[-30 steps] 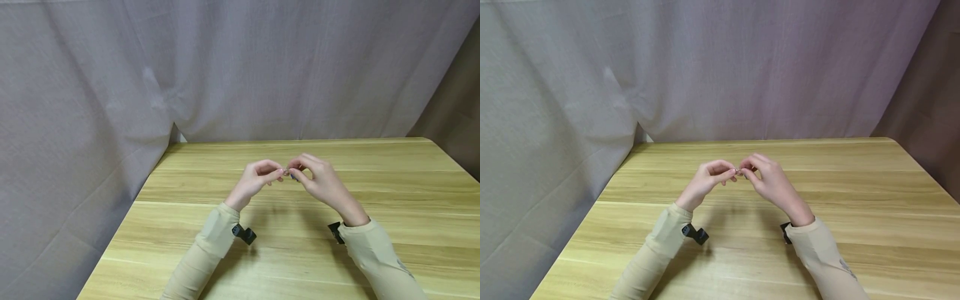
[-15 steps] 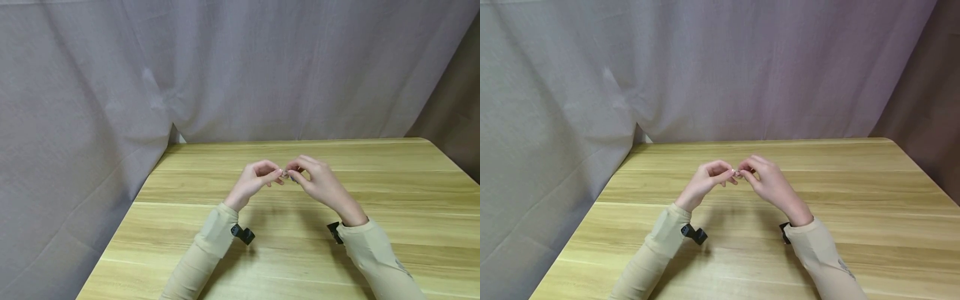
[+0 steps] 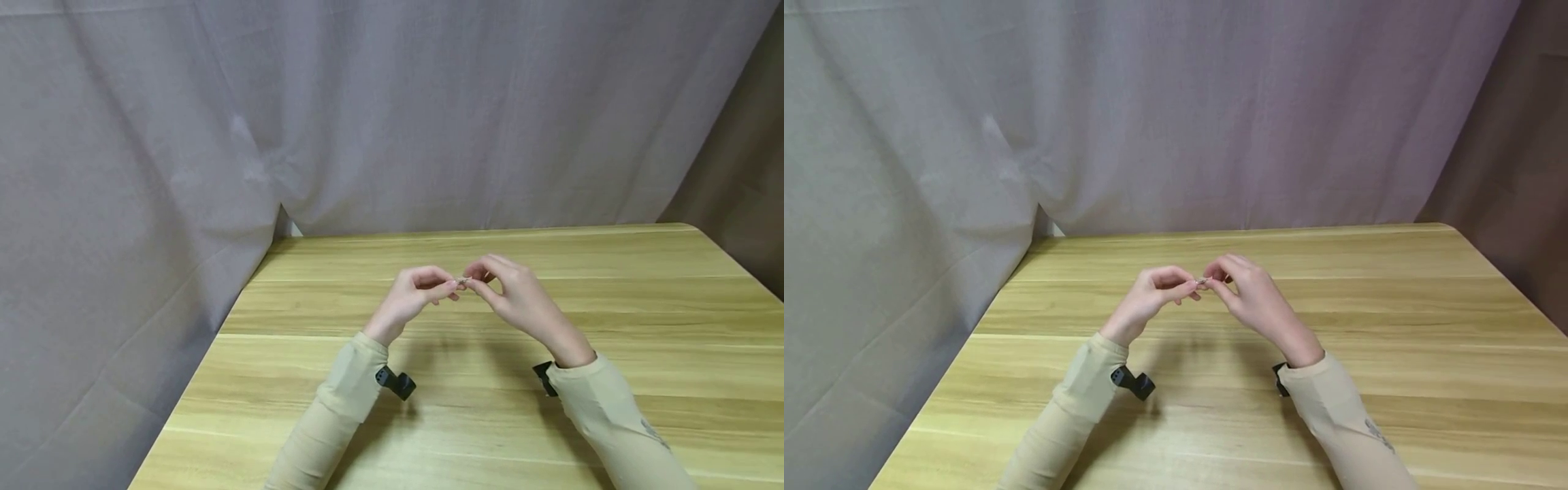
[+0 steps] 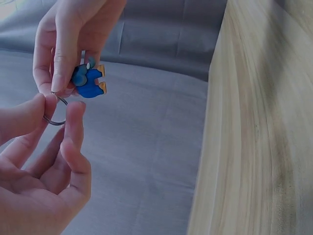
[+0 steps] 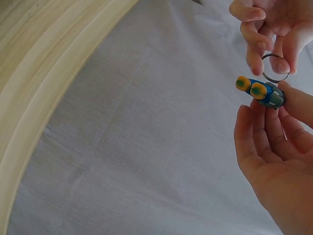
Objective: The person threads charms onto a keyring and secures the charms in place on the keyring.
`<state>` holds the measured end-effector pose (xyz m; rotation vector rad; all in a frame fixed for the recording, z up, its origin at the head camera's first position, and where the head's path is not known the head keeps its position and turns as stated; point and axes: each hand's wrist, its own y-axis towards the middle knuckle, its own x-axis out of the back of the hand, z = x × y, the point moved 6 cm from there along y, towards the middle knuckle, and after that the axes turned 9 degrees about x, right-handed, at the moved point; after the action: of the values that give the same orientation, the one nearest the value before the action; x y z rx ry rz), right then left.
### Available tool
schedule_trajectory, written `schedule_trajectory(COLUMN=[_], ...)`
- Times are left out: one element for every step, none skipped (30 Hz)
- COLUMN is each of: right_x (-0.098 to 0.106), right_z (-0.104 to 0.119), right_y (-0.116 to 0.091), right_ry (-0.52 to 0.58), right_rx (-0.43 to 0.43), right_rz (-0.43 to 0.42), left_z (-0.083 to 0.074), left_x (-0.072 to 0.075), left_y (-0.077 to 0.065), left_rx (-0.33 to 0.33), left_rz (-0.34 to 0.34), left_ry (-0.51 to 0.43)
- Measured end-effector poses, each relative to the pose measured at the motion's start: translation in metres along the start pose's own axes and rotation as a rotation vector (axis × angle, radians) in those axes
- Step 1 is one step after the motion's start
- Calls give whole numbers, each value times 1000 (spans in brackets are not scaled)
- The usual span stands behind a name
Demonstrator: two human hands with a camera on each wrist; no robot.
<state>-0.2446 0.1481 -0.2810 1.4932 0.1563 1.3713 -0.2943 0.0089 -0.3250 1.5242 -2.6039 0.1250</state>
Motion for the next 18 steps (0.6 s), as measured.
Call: schedule_trajectory(right_x=[0,0,0,0,0,0,0,0,-1,-1,-2,-3,-3,-4,-4,-4,-5,-5], right_z=[0,0,0,0,0,0,0,0,0,0,0,0,0,0,-1,-1,-2,-2], right_y=[0,0,0,-1,-1,-1,-1,-1,-2,-2,-2,-2,-2,-2,-2,-2,-2,-2], right_ry=[1,4,5,4,4,5,5,4,5,6,10,14,17,20,24,28,32,33], right_rx=[1,4,8,11,14,16,19,22,24,27,30,33,36,37,35,33,30,27], right_rz=[0,-1,-2,-1,0,2,4,8,11,15,18,21,23,23,22,21,21,21], left_z=[0,0,0,1,1,2,3,4,5,6,6,7,7,7,7,7,7,6], left_x=[0,0,0,0,0,-1,-1,-2,-2,-3,-3,-3,-3,-3,-3,-3,-3,-3], left_y=[0,0,0,0,0,1,1,1,2,2,3,3,4,4,4,4,4,4], left_rx=[2,2,0,0,-1,3,8,12,18,23,26,30,27,24,21,16,12,8], left_rz=[2,6,13,18,25,31,35,40,43,43,40,37,34,30,26,22,18,15], left_ry=[-6,-8,-8,-8,-5,0,8,18,25,33,40,42,44,44,41,38,34,29])
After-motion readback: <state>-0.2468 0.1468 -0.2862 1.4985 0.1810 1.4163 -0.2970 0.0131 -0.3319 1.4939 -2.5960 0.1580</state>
